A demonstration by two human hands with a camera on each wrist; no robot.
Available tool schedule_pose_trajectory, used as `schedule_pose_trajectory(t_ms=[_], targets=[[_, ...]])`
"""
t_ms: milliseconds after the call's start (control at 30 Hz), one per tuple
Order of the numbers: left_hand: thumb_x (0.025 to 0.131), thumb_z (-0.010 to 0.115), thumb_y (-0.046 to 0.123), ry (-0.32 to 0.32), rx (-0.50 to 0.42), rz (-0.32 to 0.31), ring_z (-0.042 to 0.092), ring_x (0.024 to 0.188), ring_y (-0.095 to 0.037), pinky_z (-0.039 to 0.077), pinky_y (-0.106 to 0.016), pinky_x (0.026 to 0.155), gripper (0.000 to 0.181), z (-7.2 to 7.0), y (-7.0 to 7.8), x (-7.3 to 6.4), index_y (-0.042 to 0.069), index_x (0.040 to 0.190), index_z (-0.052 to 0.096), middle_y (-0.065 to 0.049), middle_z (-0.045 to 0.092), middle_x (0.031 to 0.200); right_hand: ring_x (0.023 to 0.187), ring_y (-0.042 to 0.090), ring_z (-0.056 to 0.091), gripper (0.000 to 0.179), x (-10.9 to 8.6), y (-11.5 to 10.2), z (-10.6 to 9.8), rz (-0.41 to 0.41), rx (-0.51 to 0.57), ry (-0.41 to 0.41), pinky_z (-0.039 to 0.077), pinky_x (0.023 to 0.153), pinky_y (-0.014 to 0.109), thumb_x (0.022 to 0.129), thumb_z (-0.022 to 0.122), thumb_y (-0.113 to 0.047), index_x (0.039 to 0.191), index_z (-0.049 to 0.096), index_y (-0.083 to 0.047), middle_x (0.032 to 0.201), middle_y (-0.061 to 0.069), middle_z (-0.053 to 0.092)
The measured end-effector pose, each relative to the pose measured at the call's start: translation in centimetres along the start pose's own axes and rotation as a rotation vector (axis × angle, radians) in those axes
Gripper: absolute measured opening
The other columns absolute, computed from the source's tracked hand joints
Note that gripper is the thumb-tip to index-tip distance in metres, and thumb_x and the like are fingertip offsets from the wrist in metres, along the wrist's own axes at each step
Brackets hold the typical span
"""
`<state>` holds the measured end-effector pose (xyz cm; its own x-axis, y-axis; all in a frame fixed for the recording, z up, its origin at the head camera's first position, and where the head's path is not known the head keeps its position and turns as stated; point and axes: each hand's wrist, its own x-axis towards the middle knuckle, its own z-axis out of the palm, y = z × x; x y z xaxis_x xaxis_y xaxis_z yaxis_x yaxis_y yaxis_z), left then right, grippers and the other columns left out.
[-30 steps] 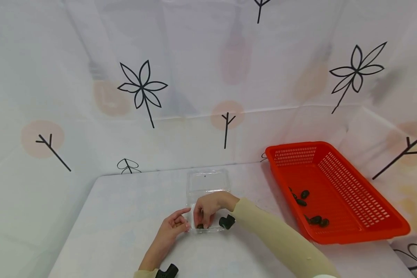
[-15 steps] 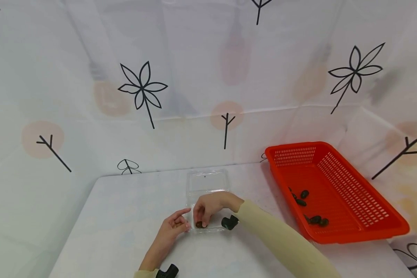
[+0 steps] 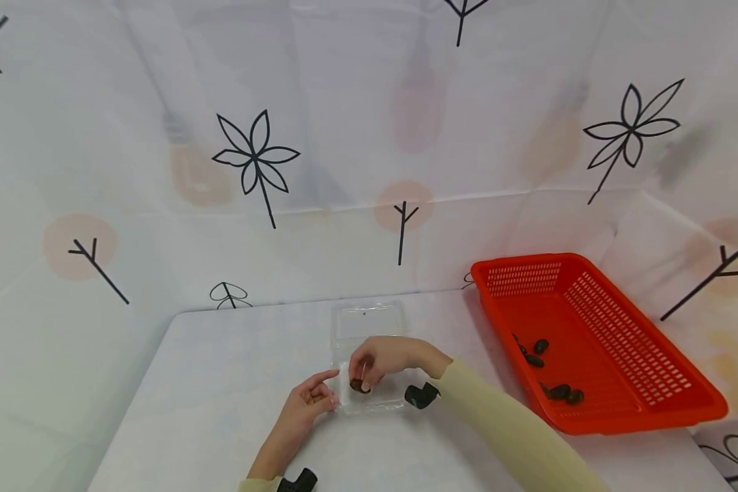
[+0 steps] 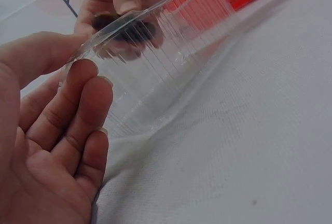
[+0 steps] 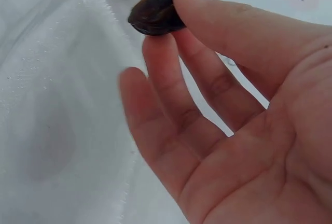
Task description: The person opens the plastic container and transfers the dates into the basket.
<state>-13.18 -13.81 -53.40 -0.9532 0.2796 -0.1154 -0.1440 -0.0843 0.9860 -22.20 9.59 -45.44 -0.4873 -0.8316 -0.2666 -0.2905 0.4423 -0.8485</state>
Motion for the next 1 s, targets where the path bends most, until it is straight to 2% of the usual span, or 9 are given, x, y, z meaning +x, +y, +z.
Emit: schedule_pose_trajectory(t_ms=[167, 467, 733, 1000], targets=[[0.09, 0.07, -0.002, 0.0, 0.008, -0.008, 0.061, 0.078, -0.012, 0.053, -0.026, 0.077, 0.055, 0.0, -0.1, 0.0, -0.005, 0.14, 0.05, -0.002, 0.06, 0.086, 0.089, 0.012, 0.064, 0.02, -1.4, -0.4, -0.9, -0.046, -0.029, 0.084, 0.052, 0.08, 0.028, 0.086, 0.074, -0.002, 0.1, 0.072, -0.016, 0.094, -0.007, 0.069], [0.089, 0.071, -0.001, 0.0, 0.01, 0.012, 0.06, 0.078, -0.012, 0.053, -0.026, 0.076, 0.056, 0.1, 0.0, -0.2, -0.007, 0.14, 0.049, -0.003, 0.059, 0.086, 0.099, 0.017, 0.062, 0.017, -4.9, -1.0, -2.7, -0.019, 0.013, 0.248, 0.052, 0.086, 0.033, 0.091, 0.071, -0.007, 0.105, 0.071, -0.017, 0.1, -0.004, 0.069], [0.089, 0.07, -0.002, -0.021, 0.003, 0.031, 0.06, 0.079, -0.011, 0.053, -0.025, 0.077, 0.056, 0.0, -0.2, -0.1, -0.007, 0.14, 0.048, -0.002, 0.06, 0.086, 0.102, 0.024, 0.061, 0.017, -8.9, -1.5, -4.1, -0.016, 0.077, 0.341, 0.052, 0.087, 0.036, 0.093, 0.069, -0.005, 0.108, 0.071, -0.012, 0.101, 0.003, 0.069], [0.088, 0.071, -0.001, -0.022, -0.005, 0.046, 0.061, 0.078, -0.011, 0.053, -0.026, 0.076, 0.057, -0.1, -0.3, -0.1, -0.007, 0.14, 0.049, -0.001, 0.061, 0.086, 0.097, 0.026, 0.064, 0.018, -13.5, -1.1, -5.5, -0.022, 0.04, 0.461, 0.055, 0.084, 0.033, 0.094, 0.069, -0.009, 0.112, 0.069, -0.009, 0.104, 0.006, 0.068]])
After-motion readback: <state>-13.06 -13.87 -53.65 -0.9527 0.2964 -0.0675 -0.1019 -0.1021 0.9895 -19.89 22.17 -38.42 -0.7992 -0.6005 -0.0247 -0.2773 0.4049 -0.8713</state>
